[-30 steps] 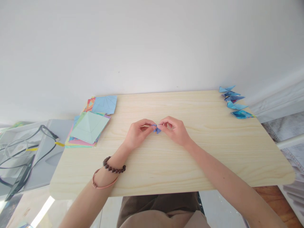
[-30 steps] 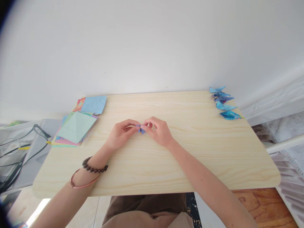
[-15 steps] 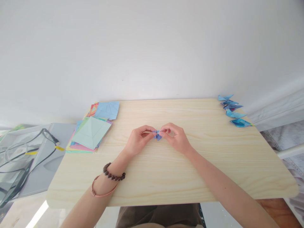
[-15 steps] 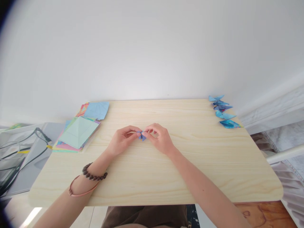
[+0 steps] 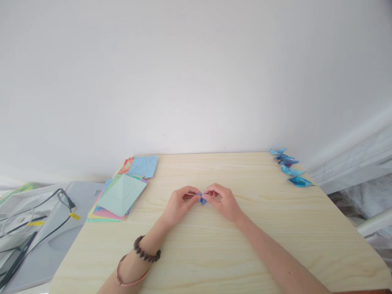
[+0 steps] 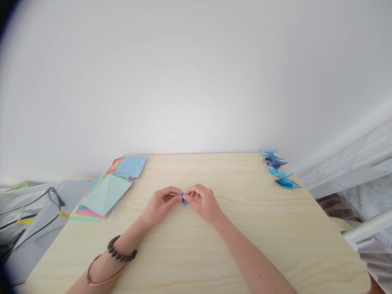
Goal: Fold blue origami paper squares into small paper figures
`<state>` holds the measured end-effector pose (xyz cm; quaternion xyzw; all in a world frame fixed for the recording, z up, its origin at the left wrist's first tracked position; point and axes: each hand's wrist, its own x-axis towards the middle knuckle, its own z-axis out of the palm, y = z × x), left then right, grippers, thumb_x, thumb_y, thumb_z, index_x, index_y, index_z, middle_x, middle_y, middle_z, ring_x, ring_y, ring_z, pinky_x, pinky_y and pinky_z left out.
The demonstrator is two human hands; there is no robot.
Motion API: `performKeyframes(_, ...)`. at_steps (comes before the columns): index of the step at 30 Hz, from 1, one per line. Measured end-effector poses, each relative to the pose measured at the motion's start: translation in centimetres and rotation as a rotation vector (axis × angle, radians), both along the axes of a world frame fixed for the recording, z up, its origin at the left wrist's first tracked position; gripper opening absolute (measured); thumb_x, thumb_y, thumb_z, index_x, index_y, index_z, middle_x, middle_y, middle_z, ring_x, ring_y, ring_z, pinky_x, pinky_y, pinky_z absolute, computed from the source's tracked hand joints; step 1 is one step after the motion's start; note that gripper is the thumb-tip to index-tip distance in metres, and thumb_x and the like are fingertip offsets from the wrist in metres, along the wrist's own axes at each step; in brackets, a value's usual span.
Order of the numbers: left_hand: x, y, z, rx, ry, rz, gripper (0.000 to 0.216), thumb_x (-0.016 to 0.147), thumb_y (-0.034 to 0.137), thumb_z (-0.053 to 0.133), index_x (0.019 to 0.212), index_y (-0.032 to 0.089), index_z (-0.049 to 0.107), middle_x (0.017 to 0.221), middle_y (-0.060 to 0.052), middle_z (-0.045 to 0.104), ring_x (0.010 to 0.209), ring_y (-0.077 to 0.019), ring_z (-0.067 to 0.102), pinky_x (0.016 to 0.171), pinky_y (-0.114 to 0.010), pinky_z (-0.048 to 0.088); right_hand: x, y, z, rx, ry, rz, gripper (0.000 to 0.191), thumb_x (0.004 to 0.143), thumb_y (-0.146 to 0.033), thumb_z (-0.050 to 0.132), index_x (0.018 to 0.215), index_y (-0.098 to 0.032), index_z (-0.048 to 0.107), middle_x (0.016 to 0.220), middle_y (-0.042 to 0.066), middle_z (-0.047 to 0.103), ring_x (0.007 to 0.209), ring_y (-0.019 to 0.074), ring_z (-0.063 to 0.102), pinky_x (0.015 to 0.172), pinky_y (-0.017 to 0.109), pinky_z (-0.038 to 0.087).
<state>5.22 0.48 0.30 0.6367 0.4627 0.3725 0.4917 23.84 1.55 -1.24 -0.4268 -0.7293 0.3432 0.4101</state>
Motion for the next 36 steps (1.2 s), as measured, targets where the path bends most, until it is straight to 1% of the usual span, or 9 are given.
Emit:
performKeyframes(4,0.03,0.00,-0.36,0.007,0.010,0.008,0.022,0.080,0.034,0.058,0.090,0.014,0.063,0.088,-0.008,0.067,0.082,-0.0187,0.064,0.079,-0.032,0.050,0.06,0.07,-0.19,0.009,-0.001,-0.013,0.010,0.079,-0.031,0.059,0.081,-0.022,0.061,0.076,0.000,0.064,0.068,0.0132,0.056,0.066,0.027,0.043)
performKeyframes(9,0.07,0.15,-0.79,0.012,0.008,0.012,0.022,0.080,0.033,0.059,0.091,0.014,0.062,0.088,-0.008,0.067,0.081,-0.0182,0.063,0.079,-0.033,0.050,0.08,0.18,-0.22,0.006,0.011,-0.008,0.011,0.079,-0.031,0.059,0.082,-0.021,0.062,0.077,0.000,0.064,0.067,0.0121,0.055,0.066,0.026,0.044)
performKeyframes(14,0.20,0.07,-0.67,0.029,-0.015,0.009,0.019,0.080,0.031,0.058,0.089,0.014,0.061,0.086,-0.007,0.067,0.081,-0.0174,0.063,0.080,-0.033,0.049,0.07,0.19,-0.17,0.002,0.004,-0.007,0.014,0.079,-0.033,0.059,0.085,-0.020,0.062,0.078,0.000,0.064,0.067,0.0122,0.055,0.064,0.026,0.044)
performKeyframes(18,0.29,0.05,-0.56,0.022,-0.030,0.003,0.019,0.079,0.031,0.059,0.088,0.014,0.062,0.084,-0.007,0.067,0.080,-0.0177,0.063,0.079,-0.033,0.049,0.12,0.13,-0.10,0.018,-0.008,0.005,0.011,0.080,-0.031,0.058,0.083,-0.021,0.063,0.077,0.000,0.064,0.067,0.0123,0.056,0.065,0.026,0.044)
performKeyframes(23,0.33,0.02,-0.57,0.006,-0.075,0.018,0.019,0.077,0.031,0.061,0.086,0.014,0.063,0.083,-0.007,0.068,0.079,-0.0183,0.063,0.079,-0.033,0.049,0.15,0.07,0.10,0.007,-0.027,0.008,0.014,0.081,-0.034,0.057,0.083,-0.022,0.063,0.080,0.001,0.065,0.069,0.0136,0.057,0.066,0.028,0.045)
performKeyframes(32,0.42,-0.07,-0.38,0.017,-0.023,0.014,0.020,0.079,0.032,0.059,0.088,0.014,0.062,0.085,-0.007,0.067,0.080,-0.0182,0.063,0.079,-0.033,0.050,0.10,0.06,0.03,0.020,-0.008,0.017,0.010,0.080,-0.031,0.058,0.082,-0.021,0.062,0.077,0.000,0.063,0.067,0.0123,0.056,0.066,0.027,0.043)
performKeyframes(36,0.26,0.02,-0.59,0.002,-0.042,0.009,0.020,0.080,0.031,0.059,0.089,0.014,0.062,0.084,-0.007,0.067,0.078,-0.0177,0.063,0.077,-0.033,0.050,0.11,0.05,0.15,0.003,0.000,0.002,0.012,0.080,-0.033,0.058,0.081,-0.022,0.062,0.076,0.000,0.063,0.066,0.0126,0.055,0.065,0.027,0.044)
